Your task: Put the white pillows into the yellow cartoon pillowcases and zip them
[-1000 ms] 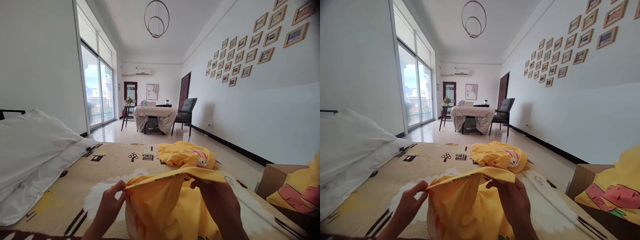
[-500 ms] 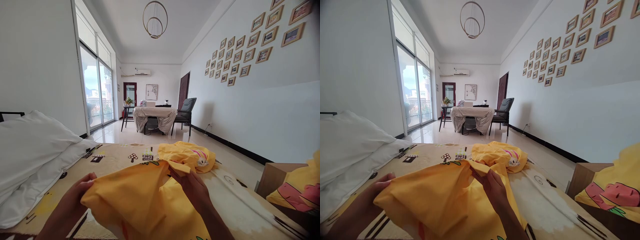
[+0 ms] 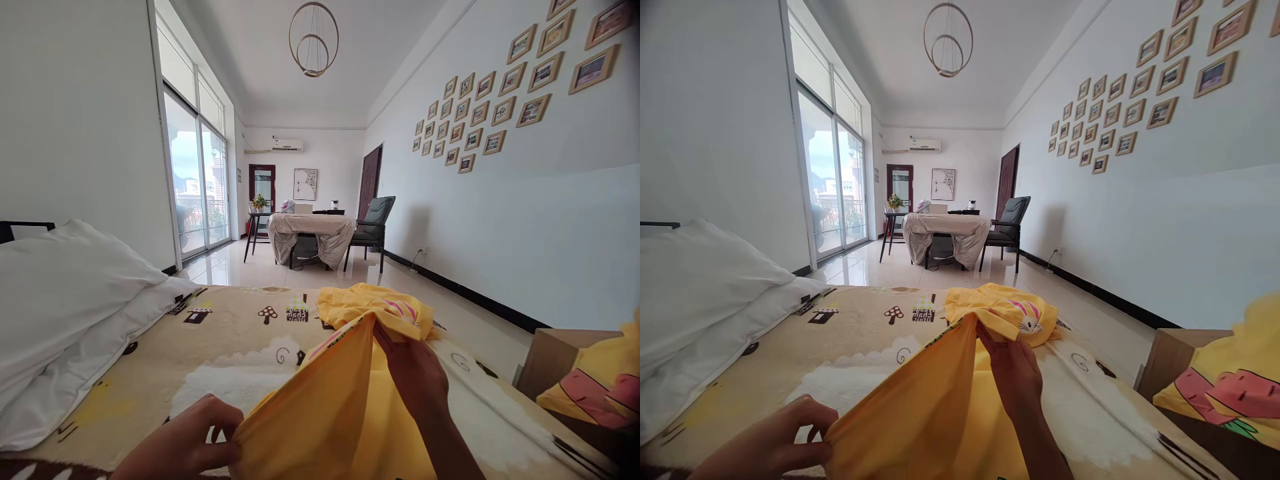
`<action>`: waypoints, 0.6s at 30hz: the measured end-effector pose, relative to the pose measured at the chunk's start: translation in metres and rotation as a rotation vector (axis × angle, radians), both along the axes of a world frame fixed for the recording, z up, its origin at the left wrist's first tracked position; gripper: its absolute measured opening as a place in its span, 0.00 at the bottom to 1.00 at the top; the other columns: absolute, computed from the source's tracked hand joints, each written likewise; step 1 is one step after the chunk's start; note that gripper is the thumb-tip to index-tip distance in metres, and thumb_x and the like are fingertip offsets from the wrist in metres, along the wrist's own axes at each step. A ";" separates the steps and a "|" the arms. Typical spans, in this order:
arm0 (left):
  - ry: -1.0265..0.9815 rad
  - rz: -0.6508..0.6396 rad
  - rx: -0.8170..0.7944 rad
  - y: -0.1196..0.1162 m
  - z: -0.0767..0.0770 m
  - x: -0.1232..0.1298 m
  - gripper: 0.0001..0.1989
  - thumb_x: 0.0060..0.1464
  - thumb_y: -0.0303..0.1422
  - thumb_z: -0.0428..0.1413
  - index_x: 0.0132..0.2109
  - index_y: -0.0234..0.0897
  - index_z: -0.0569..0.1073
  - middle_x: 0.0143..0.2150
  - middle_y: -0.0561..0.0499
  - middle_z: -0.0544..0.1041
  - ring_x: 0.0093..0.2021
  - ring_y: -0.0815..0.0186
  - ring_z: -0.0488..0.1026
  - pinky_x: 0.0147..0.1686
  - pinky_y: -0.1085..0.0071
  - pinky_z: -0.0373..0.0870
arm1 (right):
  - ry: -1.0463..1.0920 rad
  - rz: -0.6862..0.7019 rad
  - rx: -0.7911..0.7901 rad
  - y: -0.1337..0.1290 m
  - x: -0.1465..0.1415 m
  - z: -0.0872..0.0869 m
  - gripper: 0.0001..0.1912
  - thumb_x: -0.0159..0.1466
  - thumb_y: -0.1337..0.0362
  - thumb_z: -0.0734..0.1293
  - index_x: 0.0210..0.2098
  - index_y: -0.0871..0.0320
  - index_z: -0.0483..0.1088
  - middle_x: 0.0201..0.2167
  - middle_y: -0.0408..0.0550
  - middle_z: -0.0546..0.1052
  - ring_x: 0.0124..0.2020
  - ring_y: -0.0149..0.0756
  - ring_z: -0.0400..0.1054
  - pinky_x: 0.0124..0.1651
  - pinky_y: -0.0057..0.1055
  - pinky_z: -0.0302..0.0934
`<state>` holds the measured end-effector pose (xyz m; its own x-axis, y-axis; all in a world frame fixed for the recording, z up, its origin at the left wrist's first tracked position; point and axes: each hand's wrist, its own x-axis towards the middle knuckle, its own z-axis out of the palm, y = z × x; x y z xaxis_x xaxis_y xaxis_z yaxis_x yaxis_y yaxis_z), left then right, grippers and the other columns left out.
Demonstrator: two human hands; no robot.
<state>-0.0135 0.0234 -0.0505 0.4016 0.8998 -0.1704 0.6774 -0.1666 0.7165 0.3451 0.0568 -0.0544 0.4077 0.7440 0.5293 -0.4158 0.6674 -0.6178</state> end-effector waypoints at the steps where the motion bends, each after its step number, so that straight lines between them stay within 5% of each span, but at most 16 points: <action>1: -0.016 -0.023 -0.032 0.002 0.001 0.003 0.16 0.45 0.42 0.60 0.41 0.41 0.78 0.43 0.50 0.75 0.46 0.58 0.69 0.49 0.68 0.65 | 0.023 -0.002 0.000 0.000 0.001 0.001 0.17 0.57 0.56 0.69 0.43 0.56 0.77 0.50 0.53 0.76 0.52 0.53 0.69 0.59 0.60 0.57; 7: -0.435 -0.194 -0.110 0.023 -0.018 0.020 0.25 0.39 0.50 0.62 0.39 0.35 0.76 0.36 0.50 0.75 0.39 0.60 0.68 0.38 0.70 0.66 | 0.155 0.002 -0.012 0.005 0.009 0.008 0.16 0.59 0.58 0.67 0.44 0.58 0.76 0.52 0.53 0.74 0.55 0.48 0.66 0.64 0.51 0.54; 11: -0.310 -0.006 -0.067 0.029 -0.028 0.017 0.28 0.45 0.53 0.57 0.44 0.34 0.74 0.34 0.51 0.72 0.35 0.65 0.65 0.35 0.72 0.63 | 0.166 -0.035 -0.024 0.008 0.014 0.009 0.14 0.61 0.59 0.65 0.43 0.57 0.76 0.50 0.52 0.76 0.55 0.46 0.67 0.65 0.51 0.52; 14: -0.180 -0.005 -0.060 0.023 -0.018 0.014 0.24 0.41 0.45 0.61 0.45 0.38 0.73 0.33 0.54 0.70 0.35 0.66 0.63 0.37 0.73 0.62 | 0.175 -0.045 -0.003 0.010 0.020 0.009 0.15 0.61 0.59 0.65 0.45 0.58 0.75 0.51 0.53 0.75 0.56 0.45 0.66 0.66 0.50 0.51; 18: -0.098 -0.129 -0.041 0.012 0.003 0.017 0.07 0.41 0.35 0.59 0.28 0.38 0.70 0.27 0.56 0.65 0.33 0.68 0.61 0.36 0.74 0.60 | 0.197 -0.057 -0.010 0.011 0.030 0.010 0.19 0.63 0.56 0.64 0.50 0.57 0.72 0.54 0.51 0.72 0.58 0.42 0.64 0.67 0.46 0.48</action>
<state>0.0032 0.0352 -0.0477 0.5301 0.8327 -0.1600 0.5786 -0.2173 0.7861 0.3749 0.0678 -0.0445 0.5443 0.7217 0.4277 -0.4915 0.6875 -0.5347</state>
